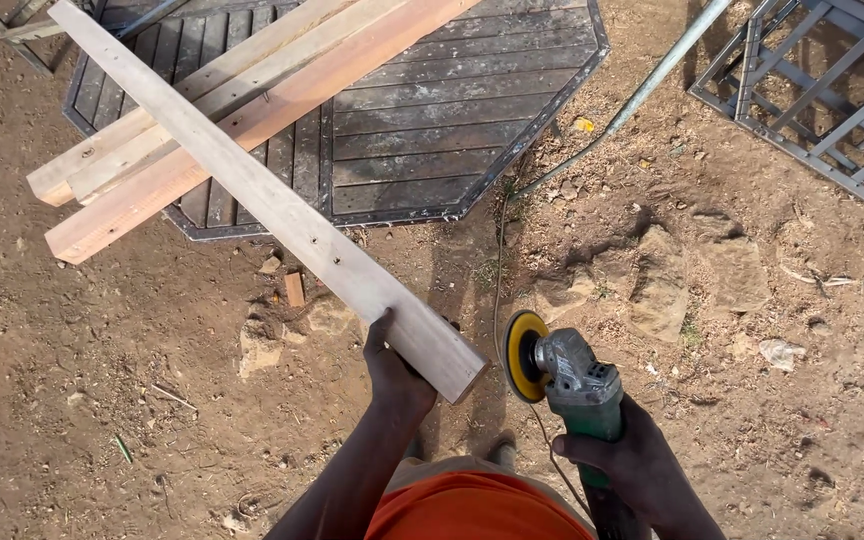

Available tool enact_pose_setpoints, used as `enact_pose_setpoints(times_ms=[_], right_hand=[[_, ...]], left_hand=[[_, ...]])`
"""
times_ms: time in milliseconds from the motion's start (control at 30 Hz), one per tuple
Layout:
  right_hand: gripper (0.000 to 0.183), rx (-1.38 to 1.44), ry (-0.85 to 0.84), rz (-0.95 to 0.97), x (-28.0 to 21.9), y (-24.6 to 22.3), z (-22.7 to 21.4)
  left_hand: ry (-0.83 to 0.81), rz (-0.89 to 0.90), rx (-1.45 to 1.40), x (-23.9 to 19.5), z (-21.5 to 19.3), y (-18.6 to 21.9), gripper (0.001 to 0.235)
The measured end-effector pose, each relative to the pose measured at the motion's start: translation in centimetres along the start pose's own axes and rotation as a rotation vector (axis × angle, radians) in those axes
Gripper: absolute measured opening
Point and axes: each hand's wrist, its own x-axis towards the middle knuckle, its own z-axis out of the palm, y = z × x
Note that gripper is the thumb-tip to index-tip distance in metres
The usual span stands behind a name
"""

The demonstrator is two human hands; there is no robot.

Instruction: Sanding the surfaces of long wooden planks using an angle grinder with a sanding disc attachment.

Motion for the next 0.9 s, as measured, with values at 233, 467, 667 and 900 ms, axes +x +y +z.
enact_pose_setpoints(times_ms=[233, 467, 667, 900], right_hand=[[0.048, 0.161, 0.046, 0.022, -1.1, -0.9, 0.7], [0.051, 0.21, 0.124, 0.071, -2.3, -2.9, 2.5], [0.047, 0.165, 0.135, 0.085, -2.5, -3.6, 3.3], [0.052, 0.159, 0.176, 0.147, -2.2, -3.5, 4.7]], left_hand=[[0.14, 0.082, 0.125, 4.6, -0.5, -1.2, 0.06], [0.05, 0.067, 0.126, 8.2, 1.0, -2.1, 0.068], [0.152, 0.045, 0.328, 13.2, -3.9, -2.1, 0.079], [0.502, 0.191, 0.598, 12.4, -2.5, -1.7, 0.095]])
